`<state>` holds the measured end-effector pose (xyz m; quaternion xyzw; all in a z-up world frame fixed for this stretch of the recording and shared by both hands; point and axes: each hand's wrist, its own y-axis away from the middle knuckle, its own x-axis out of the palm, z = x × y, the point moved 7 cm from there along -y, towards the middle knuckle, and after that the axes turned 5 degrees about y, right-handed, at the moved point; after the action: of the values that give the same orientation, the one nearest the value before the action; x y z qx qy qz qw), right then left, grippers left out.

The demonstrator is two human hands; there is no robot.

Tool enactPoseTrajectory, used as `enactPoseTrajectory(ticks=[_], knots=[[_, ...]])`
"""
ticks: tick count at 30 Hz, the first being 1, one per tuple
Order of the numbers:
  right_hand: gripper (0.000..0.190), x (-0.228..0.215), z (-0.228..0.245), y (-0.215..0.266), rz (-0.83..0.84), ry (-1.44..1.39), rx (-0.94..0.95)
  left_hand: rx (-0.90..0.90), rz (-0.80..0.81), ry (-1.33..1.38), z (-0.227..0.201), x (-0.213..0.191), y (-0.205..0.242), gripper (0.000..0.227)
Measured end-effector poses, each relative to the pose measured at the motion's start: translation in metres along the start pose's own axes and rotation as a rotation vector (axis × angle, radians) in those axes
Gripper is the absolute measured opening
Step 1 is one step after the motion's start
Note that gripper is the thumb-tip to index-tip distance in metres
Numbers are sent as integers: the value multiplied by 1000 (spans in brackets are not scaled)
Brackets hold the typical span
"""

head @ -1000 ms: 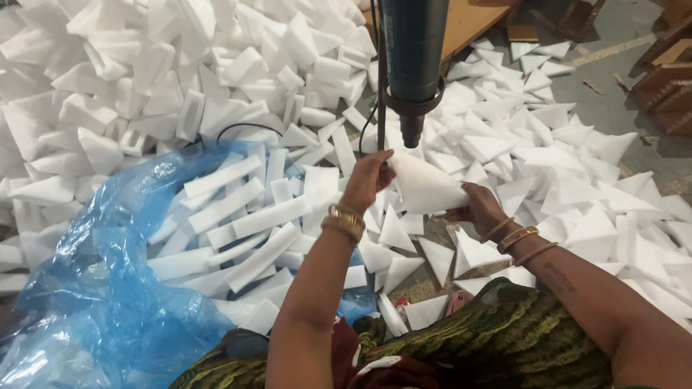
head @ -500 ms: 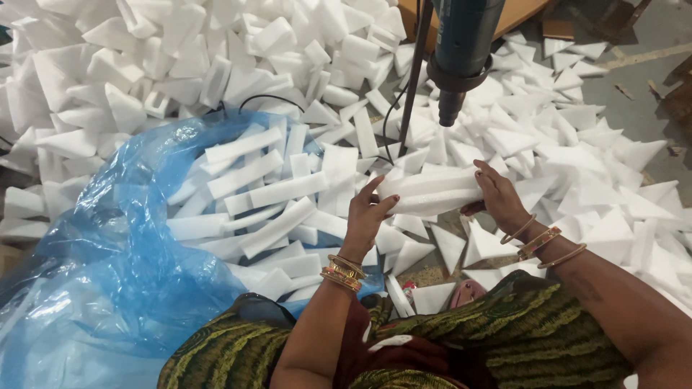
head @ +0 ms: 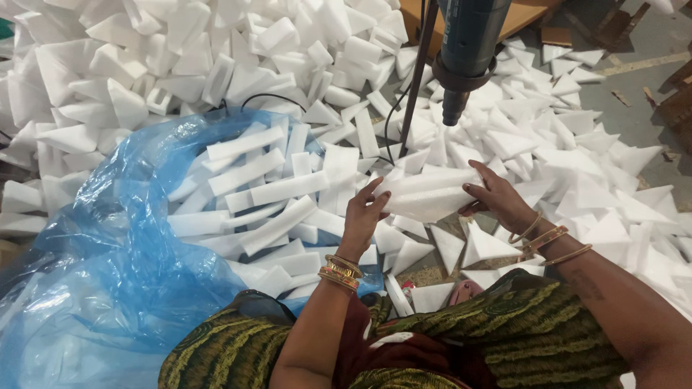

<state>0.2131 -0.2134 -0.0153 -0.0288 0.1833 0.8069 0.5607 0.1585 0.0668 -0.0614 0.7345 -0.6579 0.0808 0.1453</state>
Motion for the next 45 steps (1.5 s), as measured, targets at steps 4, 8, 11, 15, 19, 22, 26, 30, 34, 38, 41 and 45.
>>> enactPoseTrajectory(ticks=[4,8,11,15,19,22,26,30,34,38,41,45], knots=[[76,-3,-17,-4,84,-107,-24,-61,17,126,0,3,3,47],[74,-7,-31,-9,103,-124,-6,-112,16,161,-2,4,3,48],[72,-4,-33,-9,119,-144,8,-125,26,137,8,-1,-2,45],[80,4,-33,-7,146,141,41,-76,256,-23,59,-28,-29,35],[78,-1,-68,-21,182,702,222,757,866,-1357,125,-64,-51,27],[71,14,-92,-34,256,951,-189,554,1110,-1535,147,-118,-63,34],[66,17,-119,-39,365,1111,-151,272,17,-535,-44,-173,-190,57],[70,14,-124,-36,403,1138,-45,645,-144,377,-276,-126,-186,87],[69,17,-127,-38,441,1165,-79,770,-27,270,-325,-46,-117,74],[73,29,-136,-29,536,1061,-6,535,-77,96,-216,-56,-97,66],[73,28,-141,-19,604,1099,49,424,-241,-5,-76,-117,-83,44],[70,21,-140,-20,623,1188,45,289,-506,-392,96,-197,-36,29]])
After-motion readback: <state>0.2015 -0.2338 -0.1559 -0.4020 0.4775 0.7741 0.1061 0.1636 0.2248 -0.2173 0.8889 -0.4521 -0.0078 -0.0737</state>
